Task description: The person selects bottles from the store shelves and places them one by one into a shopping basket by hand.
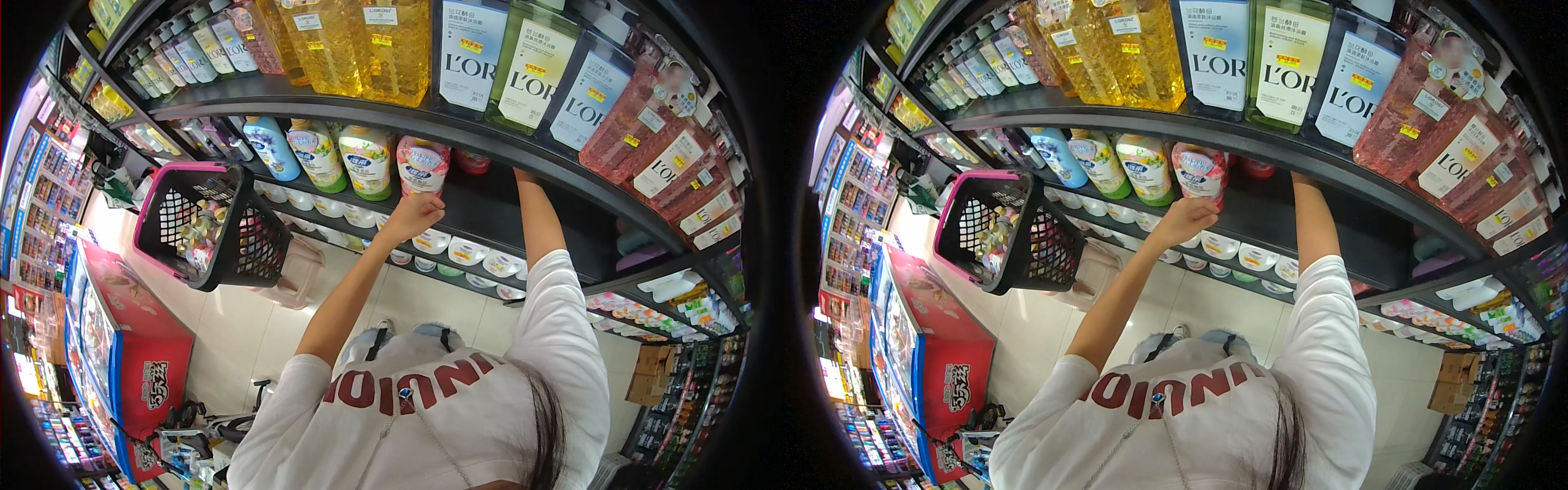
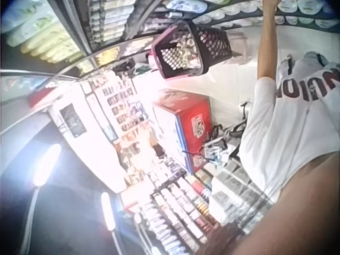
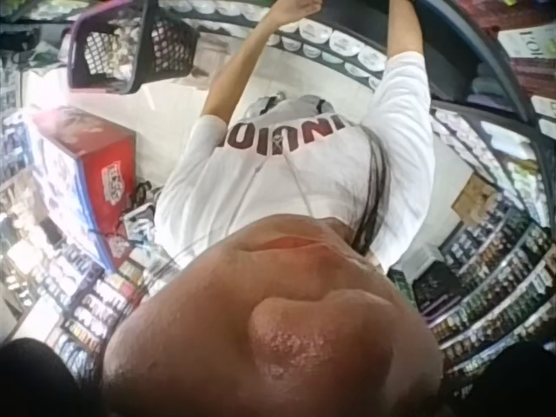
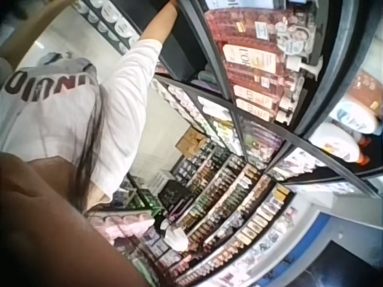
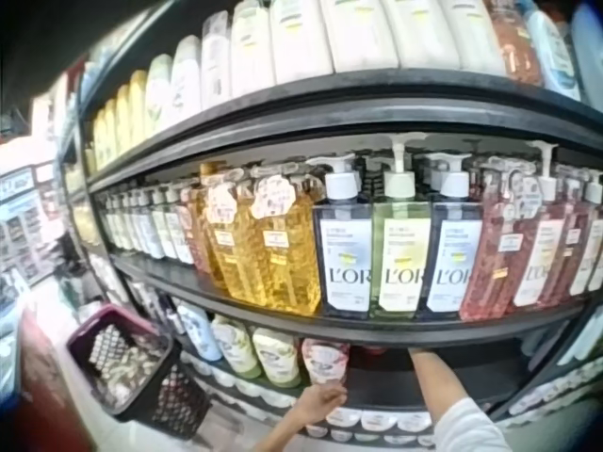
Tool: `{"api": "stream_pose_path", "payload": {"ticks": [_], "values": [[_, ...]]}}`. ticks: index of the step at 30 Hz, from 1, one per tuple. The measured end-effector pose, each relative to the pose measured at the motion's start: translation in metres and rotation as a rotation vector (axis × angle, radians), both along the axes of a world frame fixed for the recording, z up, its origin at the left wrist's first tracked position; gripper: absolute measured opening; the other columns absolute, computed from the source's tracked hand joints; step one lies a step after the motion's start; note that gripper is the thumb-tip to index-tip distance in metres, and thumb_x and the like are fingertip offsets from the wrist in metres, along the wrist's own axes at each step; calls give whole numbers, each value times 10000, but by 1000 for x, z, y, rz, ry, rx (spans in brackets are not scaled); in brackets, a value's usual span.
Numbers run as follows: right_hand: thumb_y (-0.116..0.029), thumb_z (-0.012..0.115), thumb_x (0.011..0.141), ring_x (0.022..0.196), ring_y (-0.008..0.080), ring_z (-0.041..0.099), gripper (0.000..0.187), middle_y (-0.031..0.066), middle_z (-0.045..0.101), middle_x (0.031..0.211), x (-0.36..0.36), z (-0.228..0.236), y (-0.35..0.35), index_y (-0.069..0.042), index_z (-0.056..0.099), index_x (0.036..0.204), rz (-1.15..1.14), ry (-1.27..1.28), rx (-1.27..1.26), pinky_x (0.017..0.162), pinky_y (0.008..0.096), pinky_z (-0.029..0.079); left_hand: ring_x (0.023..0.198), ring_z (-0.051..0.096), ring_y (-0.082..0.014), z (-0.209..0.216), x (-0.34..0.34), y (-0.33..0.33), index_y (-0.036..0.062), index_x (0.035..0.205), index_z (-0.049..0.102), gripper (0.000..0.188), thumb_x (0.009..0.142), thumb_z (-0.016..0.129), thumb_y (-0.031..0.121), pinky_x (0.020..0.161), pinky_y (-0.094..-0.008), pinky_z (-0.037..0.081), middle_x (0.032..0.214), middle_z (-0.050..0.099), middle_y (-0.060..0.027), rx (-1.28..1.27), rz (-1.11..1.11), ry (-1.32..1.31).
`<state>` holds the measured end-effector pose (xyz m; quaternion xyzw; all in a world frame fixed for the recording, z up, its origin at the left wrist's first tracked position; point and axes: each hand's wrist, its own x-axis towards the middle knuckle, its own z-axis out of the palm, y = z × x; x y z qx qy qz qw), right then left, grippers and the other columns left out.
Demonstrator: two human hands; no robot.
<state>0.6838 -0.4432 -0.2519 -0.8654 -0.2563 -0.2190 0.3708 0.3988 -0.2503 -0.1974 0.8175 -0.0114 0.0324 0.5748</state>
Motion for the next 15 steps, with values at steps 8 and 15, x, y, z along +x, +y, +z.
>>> {"api": "stream_pose_path", "payload": {"ticks": [8,15], "values": [[-423,783,597,1082,332,514,659,154,564,1172,-36,-5,-1,-55,582,1104,127,131,72,933,397,397,853,649,-189,12,12,-9,-18,997,608,244,794,651,110,762,-283,509,885,657,-139,71,-115,-8],[-394,814,481,983,332,586,751,176,602,1079,-145,49,-2,-148,569,1147,-161,110,-211,811,420,486,878,636,-215,24,15,-21,-20,1026,588,322,761,690,131,767,-296,504,955,640,-157,115,10,-244]]}}
